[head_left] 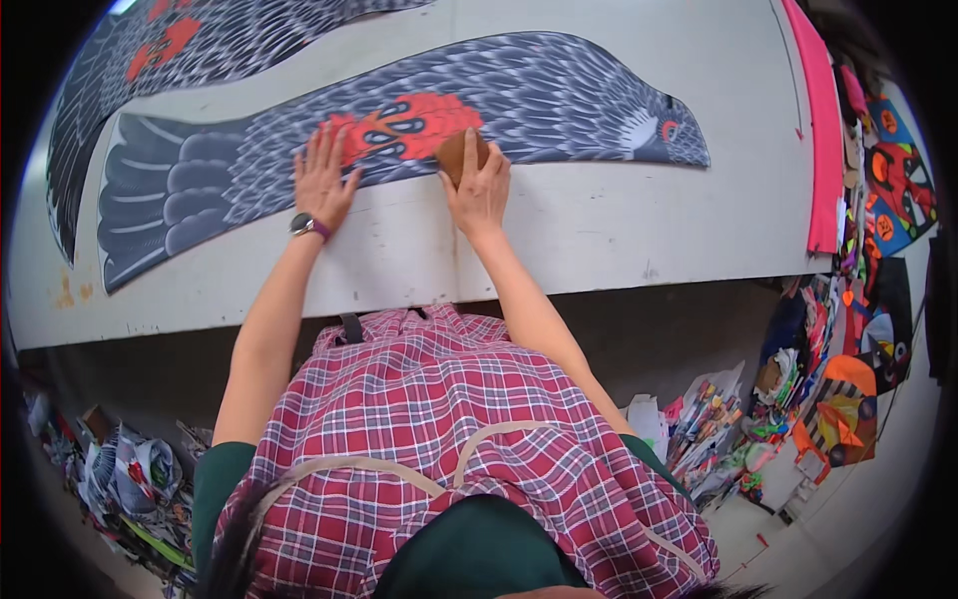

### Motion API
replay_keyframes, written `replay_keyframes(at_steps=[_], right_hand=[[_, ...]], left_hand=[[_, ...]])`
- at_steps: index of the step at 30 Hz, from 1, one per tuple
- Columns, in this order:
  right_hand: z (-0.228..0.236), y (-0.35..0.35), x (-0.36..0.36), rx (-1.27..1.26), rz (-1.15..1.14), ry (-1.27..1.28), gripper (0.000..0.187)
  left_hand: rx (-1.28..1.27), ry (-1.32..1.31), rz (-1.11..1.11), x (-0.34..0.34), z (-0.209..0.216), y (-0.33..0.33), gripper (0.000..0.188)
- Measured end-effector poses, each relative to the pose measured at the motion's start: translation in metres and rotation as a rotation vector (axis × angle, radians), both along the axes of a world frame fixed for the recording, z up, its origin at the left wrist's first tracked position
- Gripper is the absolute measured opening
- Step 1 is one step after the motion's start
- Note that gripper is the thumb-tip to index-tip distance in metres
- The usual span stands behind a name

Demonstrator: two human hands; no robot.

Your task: Stacking and aligning printed fabric pieces on a work table.

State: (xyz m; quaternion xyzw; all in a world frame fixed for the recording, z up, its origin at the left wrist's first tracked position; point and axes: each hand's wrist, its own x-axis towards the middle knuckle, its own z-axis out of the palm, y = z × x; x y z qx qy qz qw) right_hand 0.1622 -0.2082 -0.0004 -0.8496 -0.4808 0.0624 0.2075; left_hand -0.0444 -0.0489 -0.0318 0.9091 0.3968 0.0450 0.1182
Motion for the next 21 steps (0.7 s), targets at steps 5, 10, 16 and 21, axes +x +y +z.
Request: replay_keyframes(at_steps=[5,10,16,21], right_hand=[[0.006,-0.023,0.046,-0.07,-0.153,-0.083,0.087],[0.002,-0.057,0.106,-0.142,-0.334,-0.156,0.088],[0.001,-0.1,0.189,-0.147,-0.493,-0.288,0.084],[-0.002,-0.153,0.295,-0.251,-0.799,-0.292,0.083]], left_hand=[[0.018,0.063,-0.02,-0.08,0.013,0.033,0.072],[0.048,0.111,-0.014,-0.134,0.018,0.051,0.071],[0.045,0.127,-0.037,-0.169,0.028,0.055,0.071],[0.061,0.146,-0.041,-0.164,0.029,0.054,0.07]])
